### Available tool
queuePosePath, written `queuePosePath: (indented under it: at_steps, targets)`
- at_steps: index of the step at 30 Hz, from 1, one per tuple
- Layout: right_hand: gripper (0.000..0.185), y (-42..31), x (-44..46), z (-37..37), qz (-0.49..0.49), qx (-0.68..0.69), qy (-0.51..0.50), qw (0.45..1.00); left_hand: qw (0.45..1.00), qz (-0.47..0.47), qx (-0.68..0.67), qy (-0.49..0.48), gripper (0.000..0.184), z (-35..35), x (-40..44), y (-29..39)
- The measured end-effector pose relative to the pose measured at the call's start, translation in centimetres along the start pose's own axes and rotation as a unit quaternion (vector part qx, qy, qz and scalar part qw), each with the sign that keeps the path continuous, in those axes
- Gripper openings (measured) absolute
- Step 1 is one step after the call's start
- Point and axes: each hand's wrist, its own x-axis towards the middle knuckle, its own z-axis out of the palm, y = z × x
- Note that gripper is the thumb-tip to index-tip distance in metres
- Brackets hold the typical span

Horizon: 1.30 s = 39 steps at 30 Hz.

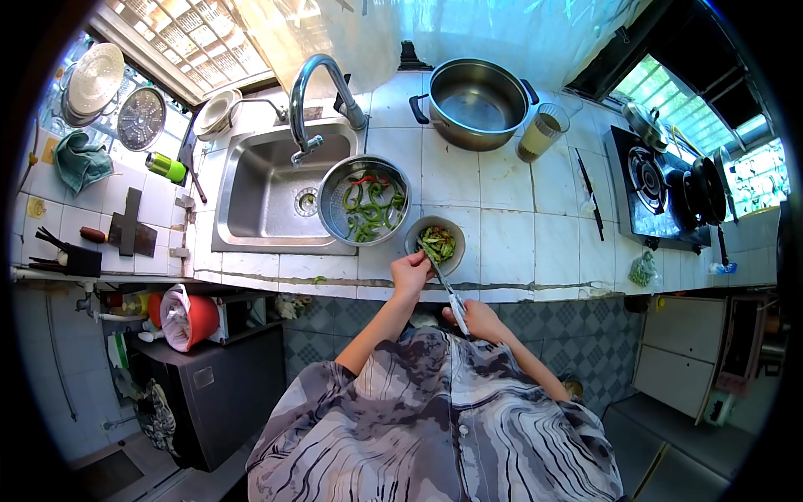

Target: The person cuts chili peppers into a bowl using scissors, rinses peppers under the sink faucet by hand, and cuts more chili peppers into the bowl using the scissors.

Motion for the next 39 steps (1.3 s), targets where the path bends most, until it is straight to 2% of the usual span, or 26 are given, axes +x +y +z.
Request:
queuePosePath:
  at_steps: [4, 7, 9, 14, 16, 25, 27, 29, 36, 39]
  targets:
    - [0.057, -0.2, 0.1, -0.2, 0.028, 0.019, -0.009, 0.999, 1.000, -0.013, 0.007, 0.002, 0.019, 0.1, -0.5, 0.1]
    - [0.058, 0.1, 0.0, -0.2, 0.037, 0.016, -0.028, 0.999, 1.000, -0.006, -0.005, 0.001, 0.019, -0.2, 0.0, -0.2]
    - [0.062, 1.2, 0.2, 0.8, 0.013, -0.011, 0.013, 1.000, 1.000, -0.010, -0.010, -0.007, 0.019, -0.5, 0.4, -0.1]
    - [0.061, 0.4, 0.1, -0.2, 0.024, -0.014, -0.001, 1.000, 1.000, -0.013, -0.024, -0.015, 0.020, -0.2, 0.2, 0.0]
    - [0.060, 0.5, 0.2, -0.3, 0.023, -0.013, -0.005, 1.000, 0.999, -0.031, 0.032, 0.008, 0.021, 0.0, -0.1, 0.0]
    - [0.060, 0.9, 0.2, -0.1, 0.038, 0.010, -0.021, 0.999, 0.998, -0.056, 0.017, 0.013, 0.022, 0.2, -0.5, 0.6]
    - [0.064, 1.2, -0.1, 0.4, 0.042, -0.039, 0.029, 0.998, 0.999, -0.046, -0.002, -0.004, 0.021, -0.1, 0.0, 0.6]
    - [0.065, 0.9, -0.2, 0.2, 0.043, -0.038, 0.021, 0.998, 0.999, -0.037, -0.022, -0.021, 0.021, -0.1, 0.1, 0.7]
    - [0.065, -0.1, -0.4, -1.0, 0.040, -0.028, -0.038, 0.998, 0.998, -0.048, 0.013, 0.026, 0.017, 0.2, -0.2, 1.1]
    - [0.065, -0.3, -0.9, -0.8, 0.042, -0.042, -0.001, 0.998, 0.999, -0.044, 0.008, 0.019, 0.017, 0.1, 0.1, 0.9]
